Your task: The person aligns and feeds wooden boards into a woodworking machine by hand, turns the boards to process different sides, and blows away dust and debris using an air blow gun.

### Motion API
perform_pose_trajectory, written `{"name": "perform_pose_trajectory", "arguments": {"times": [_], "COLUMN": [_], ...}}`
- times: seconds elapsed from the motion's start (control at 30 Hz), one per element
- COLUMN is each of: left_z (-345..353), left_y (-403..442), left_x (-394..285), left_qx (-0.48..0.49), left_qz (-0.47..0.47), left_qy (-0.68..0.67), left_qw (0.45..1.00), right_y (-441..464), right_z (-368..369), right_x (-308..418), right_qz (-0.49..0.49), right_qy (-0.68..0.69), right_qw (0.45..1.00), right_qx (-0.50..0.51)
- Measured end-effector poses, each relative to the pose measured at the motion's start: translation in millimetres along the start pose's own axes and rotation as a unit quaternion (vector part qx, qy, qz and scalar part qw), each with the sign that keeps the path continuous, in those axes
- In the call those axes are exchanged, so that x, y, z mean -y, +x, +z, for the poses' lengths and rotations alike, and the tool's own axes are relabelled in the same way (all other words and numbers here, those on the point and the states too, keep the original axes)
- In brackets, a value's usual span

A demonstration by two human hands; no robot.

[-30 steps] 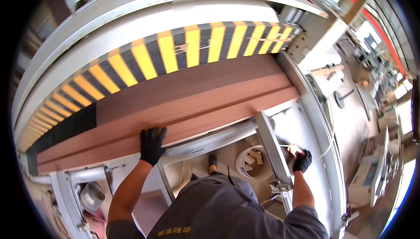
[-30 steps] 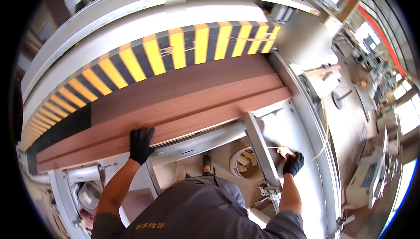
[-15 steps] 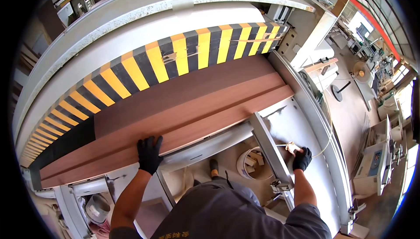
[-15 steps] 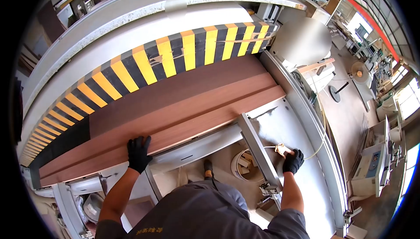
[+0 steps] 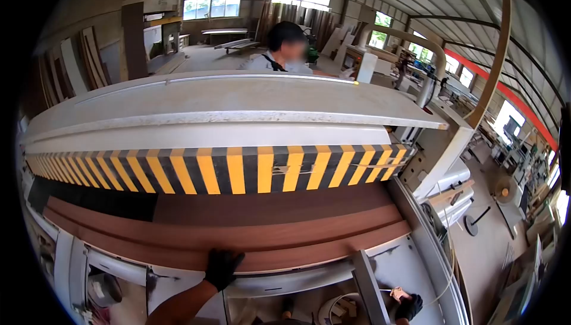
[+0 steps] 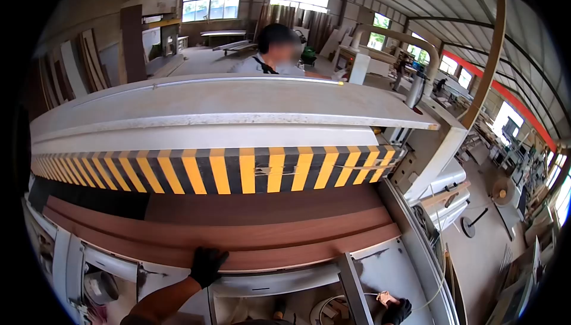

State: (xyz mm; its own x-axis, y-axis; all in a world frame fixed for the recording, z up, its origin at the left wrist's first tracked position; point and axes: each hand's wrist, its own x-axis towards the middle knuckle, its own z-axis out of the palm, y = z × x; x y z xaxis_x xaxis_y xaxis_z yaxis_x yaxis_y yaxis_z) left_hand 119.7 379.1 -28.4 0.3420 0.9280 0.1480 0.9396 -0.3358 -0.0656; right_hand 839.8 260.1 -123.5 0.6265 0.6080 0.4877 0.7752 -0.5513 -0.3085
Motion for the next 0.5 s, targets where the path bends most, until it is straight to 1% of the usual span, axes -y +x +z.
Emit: {"name": "perform_pose_trajectory", "arguments": {"times": [0.03, 0.07, 0.17, 0.2, 0.3, 0.37, 0.4, 0.43, 0.47, 0.5], "left_z": [0.2, 1.9, -2.1, -3.2, 1.2, 10.2, 10.9, 7.1, -20.3, 5.1], "left_y": [-1.0, -0.3, 1.6, 0.5, 0.1, 1.1, -2.2, 0.4, 4.2, -2.6], "left_x": [-0.1, 0.7, 1.9, 1.9, 3.5, 8.3, 11.2, 9.8, 5.1, 9.3], "left_qx": [0.0, -0.007, -0.006, 0.004, -0.01, -0.043, -0.084, -0.031, -0.019, -0.068], "left_qz": [-0.008, -0.005, -0.007, -0.008, -0.001, 0.019, 0.037, 0.025, 0.015, 0.008], "left_qy": [-0.002, -0.008, -0.013, -0.015, -0.003, 0.041, 0.036, -0.01, -0.028, -0.028], "left_qw": [1.0, 1.0, 1.0, 1.0, 1.0, 0.998, 0.995, 0.999, 0.999, 0.997], "right_y": [-0.6, -1.2, -7.0, -4.2, 3.8, 4.3, 3.7, 1.6, 5.5, 10.3], "right_z": [-7.6, -16.8, -55.6, -58.8, -60.0, -65.1, -66.9, -71.9, -54.9, -26.3], "right_x": [0.9, 0.6, 16.7, 16.3, 22.0, 28.3, 34.0, 39.8, 9.1, -22.9], "right_qz": [0.006, -0.001, -0.012, -0.018, -0.027, -0.035, -0.043, -0.06, -0.075, -0.09], "right_qy": [-0.005, -0.003, -0.113, -0.123, -0.135, -0.139, -0.135, -0.127, -0.097, -0.058], "right_qw": [1.0, 1.0, 0.98, 0.977, 0.98, 0.984, 0.986, 0.987, 0.991, 0.994], "right_qx": [0.025, 0.026, 0.166, 0.172, 0.142, 0.11, 0.089, 0.073, 0.047, 0.026]}}
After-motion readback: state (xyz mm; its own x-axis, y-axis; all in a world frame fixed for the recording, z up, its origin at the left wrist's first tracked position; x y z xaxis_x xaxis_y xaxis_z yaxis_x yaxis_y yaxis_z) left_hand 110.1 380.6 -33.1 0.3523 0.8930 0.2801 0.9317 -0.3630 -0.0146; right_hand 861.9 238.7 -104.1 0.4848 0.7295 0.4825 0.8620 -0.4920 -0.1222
